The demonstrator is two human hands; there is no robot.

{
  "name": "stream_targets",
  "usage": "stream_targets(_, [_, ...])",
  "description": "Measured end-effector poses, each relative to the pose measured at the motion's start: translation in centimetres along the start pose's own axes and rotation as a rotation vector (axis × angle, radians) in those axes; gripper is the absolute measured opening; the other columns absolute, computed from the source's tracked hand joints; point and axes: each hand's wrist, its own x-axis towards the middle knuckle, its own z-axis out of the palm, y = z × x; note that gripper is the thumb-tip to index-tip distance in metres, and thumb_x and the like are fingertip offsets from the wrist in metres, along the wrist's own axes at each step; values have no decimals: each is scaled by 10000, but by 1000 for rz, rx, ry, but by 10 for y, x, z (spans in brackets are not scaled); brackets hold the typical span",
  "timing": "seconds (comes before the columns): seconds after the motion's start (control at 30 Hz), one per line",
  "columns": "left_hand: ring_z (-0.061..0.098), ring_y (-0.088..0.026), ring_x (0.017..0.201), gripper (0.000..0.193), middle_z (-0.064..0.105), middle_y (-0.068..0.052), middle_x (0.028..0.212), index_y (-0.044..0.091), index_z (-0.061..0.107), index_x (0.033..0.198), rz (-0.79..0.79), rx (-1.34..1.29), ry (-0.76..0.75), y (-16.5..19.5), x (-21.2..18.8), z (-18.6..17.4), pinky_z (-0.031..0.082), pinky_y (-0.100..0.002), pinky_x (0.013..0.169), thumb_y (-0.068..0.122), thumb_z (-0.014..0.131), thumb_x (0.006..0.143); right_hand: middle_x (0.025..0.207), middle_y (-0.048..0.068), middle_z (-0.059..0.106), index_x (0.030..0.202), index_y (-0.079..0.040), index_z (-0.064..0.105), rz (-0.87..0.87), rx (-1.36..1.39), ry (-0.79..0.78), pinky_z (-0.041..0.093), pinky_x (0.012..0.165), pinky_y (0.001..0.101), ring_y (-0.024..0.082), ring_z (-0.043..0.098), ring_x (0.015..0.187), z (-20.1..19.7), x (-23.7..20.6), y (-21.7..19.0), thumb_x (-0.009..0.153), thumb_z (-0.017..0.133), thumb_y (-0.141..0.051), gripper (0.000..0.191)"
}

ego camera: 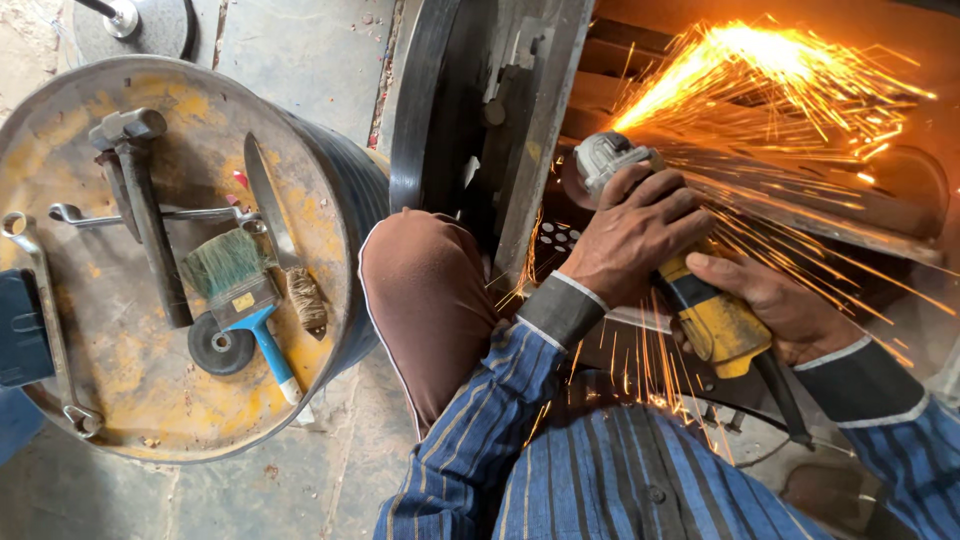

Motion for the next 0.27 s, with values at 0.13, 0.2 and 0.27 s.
stream_targets(0.13, [495,-249,1376,305,603,-14,1239,173,583,1202,-8,-3,-8,3,3,-4,300,-483,1232,175,636,902,934,73,686,1308,-93,526,12,-30,19,619,535,347,173,727,642,-20,8,13,934,612,-322,447])
stream_targets(0.2, [496,-270,1351,438,604,-33,1205,162,588,1190,-9,-15,-49,6,4,-10,304,-493,1197,221,670,765,942,110,688,1340,-94,529,6,-49,-42,627,535,375,219,735,649,-42,14,27,985,618,-351,448])
stream_targets(0.27, [496,-281,1338,506,604,-43,1188,157,590,1185,-6,-22,-69,3,3,-23,306,-498,1180,244,687,696,1019,168,692,1436,-72,516,-32,-43,-163,650,593,421,278,760,745,-69,22,43,1103,635,-368,461])
